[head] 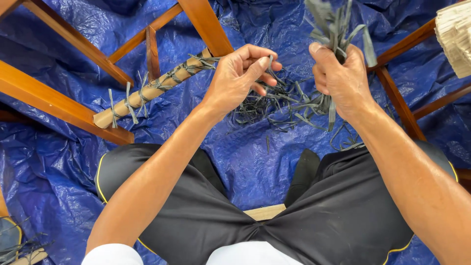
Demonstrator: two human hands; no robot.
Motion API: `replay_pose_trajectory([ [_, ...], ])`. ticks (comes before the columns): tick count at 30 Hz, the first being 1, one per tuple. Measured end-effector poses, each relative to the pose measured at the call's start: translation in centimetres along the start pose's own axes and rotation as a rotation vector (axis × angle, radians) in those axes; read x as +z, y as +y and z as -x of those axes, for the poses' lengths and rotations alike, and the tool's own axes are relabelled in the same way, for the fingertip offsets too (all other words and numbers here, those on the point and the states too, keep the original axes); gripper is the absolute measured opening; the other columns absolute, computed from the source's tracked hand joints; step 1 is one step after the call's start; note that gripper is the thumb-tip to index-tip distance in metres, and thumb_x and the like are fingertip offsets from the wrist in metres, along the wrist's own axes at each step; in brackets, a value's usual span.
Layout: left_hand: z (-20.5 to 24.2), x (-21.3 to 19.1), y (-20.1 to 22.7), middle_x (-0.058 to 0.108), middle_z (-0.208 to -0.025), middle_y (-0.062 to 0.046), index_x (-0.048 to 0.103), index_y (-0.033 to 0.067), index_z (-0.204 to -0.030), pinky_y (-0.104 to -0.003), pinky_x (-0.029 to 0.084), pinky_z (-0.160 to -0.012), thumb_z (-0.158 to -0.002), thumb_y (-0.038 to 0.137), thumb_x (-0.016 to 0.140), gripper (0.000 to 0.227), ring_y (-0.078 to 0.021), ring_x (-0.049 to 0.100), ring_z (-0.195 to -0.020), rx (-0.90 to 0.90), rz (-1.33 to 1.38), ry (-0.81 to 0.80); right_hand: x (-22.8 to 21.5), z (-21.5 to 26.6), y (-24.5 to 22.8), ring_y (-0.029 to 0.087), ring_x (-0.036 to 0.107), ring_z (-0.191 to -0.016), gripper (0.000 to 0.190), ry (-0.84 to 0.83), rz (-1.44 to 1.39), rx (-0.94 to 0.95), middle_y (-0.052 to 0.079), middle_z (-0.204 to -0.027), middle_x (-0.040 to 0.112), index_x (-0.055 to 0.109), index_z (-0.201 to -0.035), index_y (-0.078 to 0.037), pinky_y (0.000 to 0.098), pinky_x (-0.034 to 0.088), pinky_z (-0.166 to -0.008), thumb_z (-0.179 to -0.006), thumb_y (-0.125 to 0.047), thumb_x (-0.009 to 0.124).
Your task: Gathering and bunching together thin dark strips of material from a blue tarp on the floor.
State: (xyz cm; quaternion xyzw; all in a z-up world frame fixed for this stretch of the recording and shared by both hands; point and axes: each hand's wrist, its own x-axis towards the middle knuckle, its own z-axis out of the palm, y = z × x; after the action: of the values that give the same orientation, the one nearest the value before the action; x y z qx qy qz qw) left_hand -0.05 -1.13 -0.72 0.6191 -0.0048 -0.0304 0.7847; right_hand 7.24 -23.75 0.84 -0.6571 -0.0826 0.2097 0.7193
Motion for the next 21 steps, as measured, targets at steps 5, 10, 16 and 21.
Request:
replay_pose_trajectory([
  [5,0.8,0.5,0.4,0.074,-0.100,-0.006,0.070,0.0026,-0.116,-0.022,0.054,-0.060,-0.105,0.016,0.064,0.019,-0.0065,0.067,-0.075,0.025,-0.148,0.015,1.6,0.2,-0.2,0.002,0.032,-0.051,0.028,-0.162,0.090,-0.014,-0.009,-0.061,0.038,0.062,-0.094,-0.009,0.0227,0.025,-0.045,-0.106,-0.035,0.062],
  [10,0.6,0.9,-0.7,0.071,-0.095,-0.002,0.071,0.0046,-0.109,-0.021,0.054,-0.058,-0.104,0.019,0.065,0.016,-0.0034,0.060,-0.065,0.100,-0.176,0.087,1.9,0.5,0.1,0.002,0.040,-0.052,0.036,-0.291,0.364,-0.045,-0.009,-0.059,0.043,0.071,-0.105,-0.009,0.0233,0.031,-0.046,-0.105,-0.042,0.057],
  [16,0.7,1.0,-0.8,0.063,-0.077,0.004,0.066,0.0089,-0.088,-0.021,0.036,-0.046,-0.104,0.030,0.063,0.026,-0.0020,0.045,-0.053,-0.061,0.041,0.213,1.8,-0.1,2.0,0.000,0.047,-0.069,0.026,-0.190,0.414,-0.250,-0.011,-0.078,0.056,0.071,-0.117,-0.007,0.0211,0.041,-0.061,-0.105,-0.030,0.069],
  [21,0.4,1.5,-1.6,0.047,-0.065,0.009,0.068,0.0132,-0.085,-0.020,0.029,-0.046,-0.102,0.036,0.060,0.030,-0.0005,0.038,-0.054,-0.191,-0.031,0.102,1.6,-0.4,2.9,0.002,0.047,-0.075,0.037,-0.237,0.261,-0.240,-0.007,-0.085,0.057,0.068,-0.131,-0.008,0.0226,0.041,-0.066,-0.100,-0.026,0.078],
])
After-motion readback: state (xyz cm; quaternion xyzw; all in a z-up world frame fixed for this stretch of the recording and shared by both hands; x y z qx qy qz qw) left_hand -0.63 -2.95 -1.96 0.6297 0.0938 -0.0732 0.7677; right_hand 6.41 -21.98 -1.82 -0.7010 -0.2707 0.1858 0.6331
